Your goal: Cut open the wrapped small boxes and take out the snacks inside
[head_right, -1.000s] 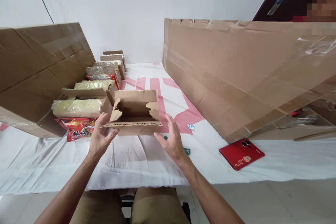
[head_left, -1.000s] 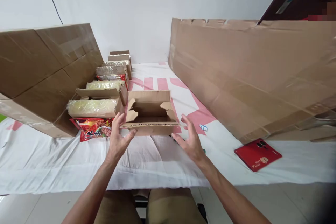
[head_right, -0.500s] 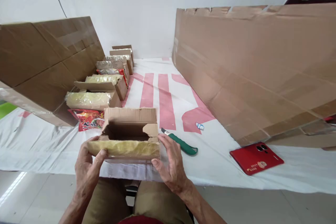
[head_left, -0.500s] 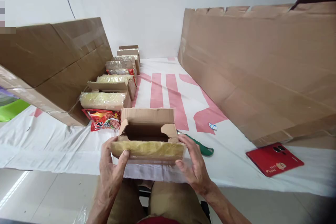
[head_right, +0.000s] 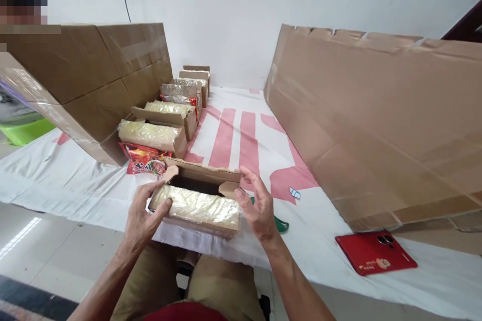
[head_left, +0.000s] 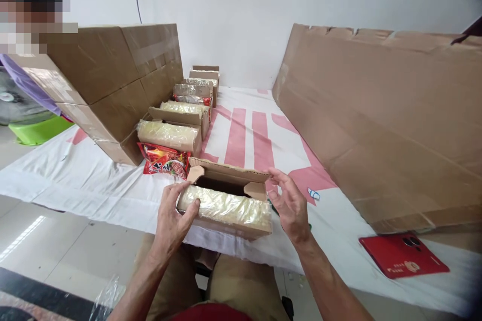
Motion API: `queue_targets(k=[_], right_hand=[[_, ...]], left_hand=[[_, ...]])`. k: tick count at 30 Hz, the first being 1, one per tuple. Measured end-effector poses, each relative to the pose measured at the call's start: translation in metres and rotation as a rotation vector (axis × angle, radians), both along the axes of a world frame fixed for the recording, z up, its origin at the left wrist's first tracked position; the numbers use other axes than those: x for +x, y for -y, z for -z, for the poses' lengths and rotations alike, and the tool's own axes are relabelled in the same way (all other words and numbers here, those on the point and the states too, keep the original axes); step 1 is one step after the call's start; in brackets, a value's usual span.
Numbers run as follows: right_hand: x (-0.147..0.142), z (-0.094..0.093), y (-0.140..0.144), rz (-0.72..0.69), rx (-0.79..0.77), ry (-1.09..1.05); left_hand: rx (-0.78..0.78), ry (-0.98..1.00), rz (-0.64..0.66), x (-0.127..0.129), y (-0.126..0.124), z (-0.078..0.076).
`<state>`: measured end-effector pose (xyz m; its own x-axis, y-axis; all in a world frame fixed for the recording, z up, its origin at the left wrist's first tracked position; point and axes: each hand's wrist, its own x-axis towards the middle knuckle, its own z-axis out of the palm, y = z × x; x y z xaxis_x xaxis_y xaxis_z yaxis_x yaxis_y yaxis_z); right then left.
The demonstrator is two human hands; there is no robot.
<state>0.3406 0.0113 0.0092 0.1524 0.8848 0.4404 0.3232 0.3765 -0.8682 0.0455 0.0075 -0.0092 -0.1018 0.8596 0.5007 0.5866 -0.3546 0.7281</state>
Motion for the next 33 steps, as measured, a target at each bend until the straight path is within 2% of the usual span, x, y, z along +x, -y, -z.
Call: queue_targets(k=[5, 9, 12, 15, 20, 23, 25, 27, 30, 33], right_hand=[[0.006, -0.003, 0.008, -0.012, 0.079, 0.179], [0.002, -0.007, 0.009, -0.115, 0.206, 0.338], [0.0, 0.0, 0.018, -0.098, 0.258, 0.456], [0.0, 0.012, 0.031, -0.058, 0.224, 0.507], [0.004, 0.032, 0.051, -0.127, 0.085, 0.531], [0.001, 0.037, 0.054, -0.112, 0.085, 0.555], [-0.01, 0.037, 0.051, -0.109, 0.125, 0.568], [-0.03, 0.034, 0.045, -0.129, 0.173, 0.568], [-0.074, 0.027, 0.033, -0.183, 0.217, 0.529], [-0.124, 0.022, 0.016, -0.246, 0.252, 0.465]], left_hand=[[0.006, -0.05, 0.029, -0.001, -0.009, -0.004], [0.024, 0.032, -0.016, 0.004, -0.01, 0.005], [0.013, 0.137, -0.032, 0.007, -0.006, 0.012], [-0.066, 0.211, 0.03, 0.008, 0.001, 0.016], [-0.205, 0.401, 0.021, 0.013, 0.018, 0.025], [-0.282, 0.497, 0.056, 0.014, 0.027, 0.03], [-0.273, 0.544, 0.031, 0.008, 0.029, 0.031], [-0.248, 0.592, -0.049, -0.005, 0.03, 0.03], [-0.173, 0.638, -0.226, -0.039, 0.028, 0.024], [-0.014, 0.606, -0.407, -0.08, 0.02, 0.016]])
